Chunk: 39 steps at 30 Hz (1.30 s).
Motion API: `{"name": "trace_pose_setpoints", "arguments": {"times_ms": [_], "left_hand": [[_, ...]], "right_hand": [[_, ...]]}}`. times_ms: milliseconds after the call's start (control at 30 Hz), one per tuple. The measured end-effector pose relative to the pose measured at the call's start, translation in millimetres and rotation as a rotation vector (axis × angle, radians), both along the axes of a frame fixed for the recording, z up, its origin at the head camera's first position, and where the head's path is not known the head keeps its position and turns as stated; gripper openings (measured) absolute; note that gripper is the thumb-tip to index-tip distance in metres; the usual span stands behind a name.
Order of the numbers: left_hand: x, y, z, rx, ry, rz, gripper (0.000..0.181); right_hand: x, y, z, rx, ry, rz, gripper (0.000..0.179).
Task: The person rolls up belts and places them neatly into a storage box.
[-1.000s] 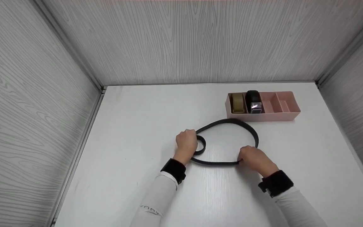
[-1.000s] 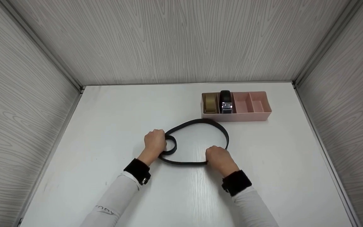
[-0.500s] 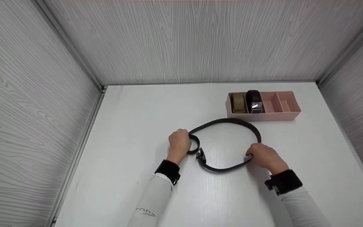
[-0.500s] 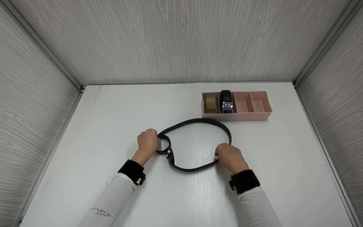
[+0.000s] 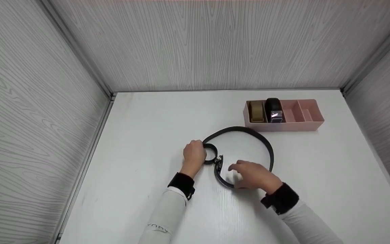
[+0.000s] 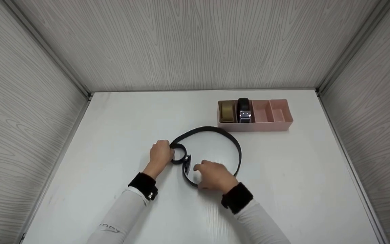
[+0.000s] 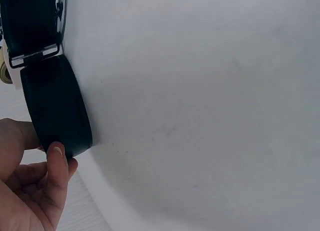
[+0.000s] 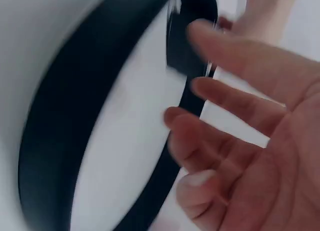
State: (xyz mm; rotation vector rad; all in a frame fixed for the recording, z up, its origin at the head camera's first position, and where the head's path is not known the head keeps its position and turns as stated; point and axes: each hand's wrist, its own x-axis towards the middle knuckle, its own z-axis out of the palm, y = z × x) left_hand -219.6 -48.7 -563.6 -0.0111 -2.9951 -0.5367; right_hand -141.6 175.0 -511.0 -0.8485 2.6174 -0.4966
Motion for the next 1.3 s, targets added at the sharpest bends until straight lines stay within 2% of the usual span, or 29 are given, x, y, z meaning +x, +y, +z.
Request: {"name": "trace_pose_setpoints", "arguments": {"times_ms": [100, 167, 400, 533, 733, 833, 967, 1067, 1133, 1300], "left_hand": [[-0.3, -1.7, 0.8, 0.008, -0.018, -0.009, 0.010], [0.5, -3.4, 1.5, 0.020, -0.025, -0.015, 0.009], [9.3, -14.0, 2.3, 0.092, -0.105, 0.032, 0.004], [15.7, -19.5, 0.4, 0.162, -0.146, 0.057, 0.004], [22.7, -18.0, -1.4, 0.196, -0.155, 0.072, 0.005], [24.8, -12.8, -1.7, 0.218, -0.146, 0.064, 0.006], [25.8, -4.3, -0.9, 0.237, -0.146, 0.052, 0.007], [25.3, 0.7, 0.7, 0.237, -0.161, 0.062, 0.007], [25.1, 3.1, 1.4, 0.237, -0.174, 0.071, 0.007], [25.2, 4.1, 1.2, 0.246, -0.189, 0.054, 0.006]], "right_hand": [[6.4, -13, -9.5, -0.010, 0.065, 0.103, 0.042], [6.4, -13, -13.5, 0.010, 0.101, 0.113, 0.041], [-10.4, 22, -8.5, 0.072, 0.153, -0.031, 0.023], [-18.1, 40, -4.7, 0.115, 0.133, -0.125, 0.020], [-21.7, 47, -3.0, 0.137, 0.142, -0.229, 0.018], [-16.4, 32, -3.0, 0.077, 0.189, -0.231, 0.016], [-9.0, -7, -7.0, -0.059, 0.199, -0.195, 0.019], [-8.7, -36, -18.8, -0.164, 0.177, -0.137, 0.024], [-10.4, -52, -30.0, -0.230, 0.177, -0.114, 0.021], [-15.2, -69, -51.2, -0.332, 0.188, -0.143, 0.011]]}}
